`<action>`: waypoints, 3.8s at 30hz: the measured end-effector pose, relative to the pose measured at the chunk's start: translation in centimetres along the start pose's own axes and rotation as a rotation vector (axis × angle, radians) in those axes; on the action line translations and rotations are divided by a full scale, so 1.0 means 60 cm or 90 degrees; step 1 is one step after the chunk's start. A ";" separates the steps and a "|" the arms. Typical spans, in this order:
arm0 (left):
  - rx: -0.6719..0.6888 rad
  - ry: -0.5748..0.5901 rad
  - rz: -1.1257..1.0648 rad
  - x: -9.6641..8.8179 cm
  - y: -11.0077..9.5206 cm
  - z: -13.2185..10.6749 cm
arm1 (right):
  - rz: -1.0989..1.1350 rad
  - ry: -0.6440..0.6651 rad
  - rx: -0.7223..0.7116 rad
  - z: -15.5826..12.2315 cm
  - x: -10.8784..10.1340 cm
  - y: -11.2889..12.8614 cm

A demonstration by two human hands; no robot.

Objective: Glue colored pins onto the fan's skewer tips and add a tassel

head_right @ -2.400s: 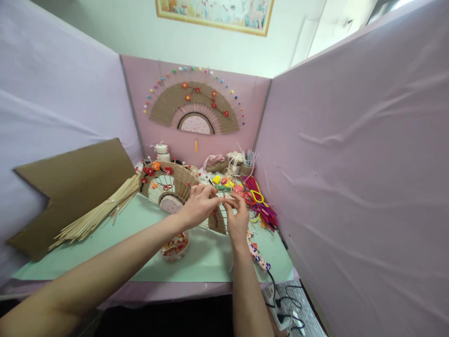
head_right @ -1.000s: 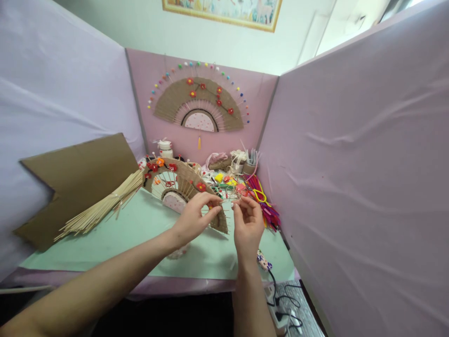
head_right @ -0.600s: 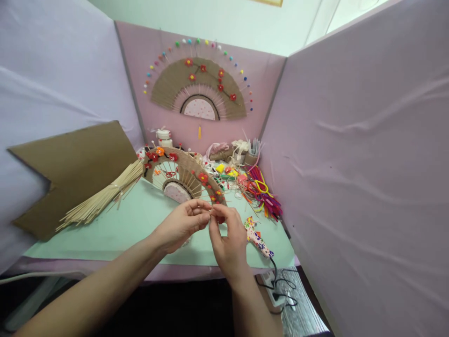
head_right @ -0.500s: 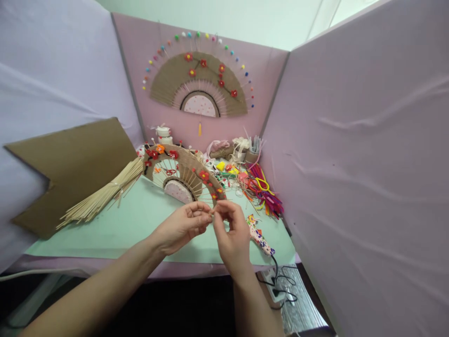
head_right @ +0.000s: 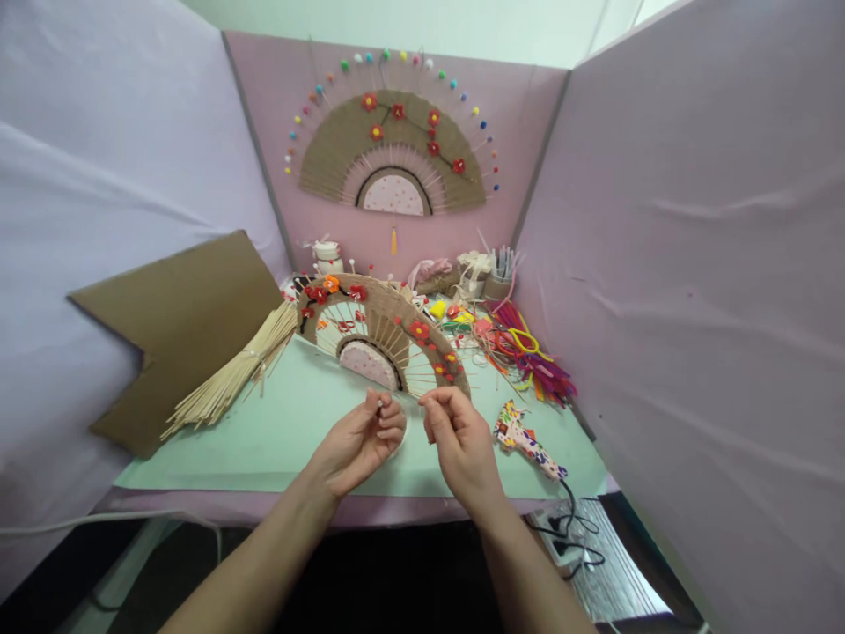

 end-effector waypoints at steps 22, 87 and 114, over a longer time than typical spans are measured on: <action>0.036 0.017 0.064 -0.010 -0.002 -0.009 | 0.286 0.053 0.129 0.001 0.021 0.000; -0.065 -0.001 0.255 0.041 0.040 -0.026 | -0.105 -0.218 -0.222 -0.061 -0.029 0.035; -0.055 0.046 0.318 0.034 0.039 -0.018 | -0.287 -0.023 -0.275 -0.061 -0.042 0.059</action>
Point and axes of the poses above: each hand's wrist, its own z-axis towards the middle knuckle, its own x-axis out of the palm, y = z × x, the point moved 3 cm from there along z, towards the middle knuckle, and after that the axes turned 6 degrees about x, right-handed, at the moved point
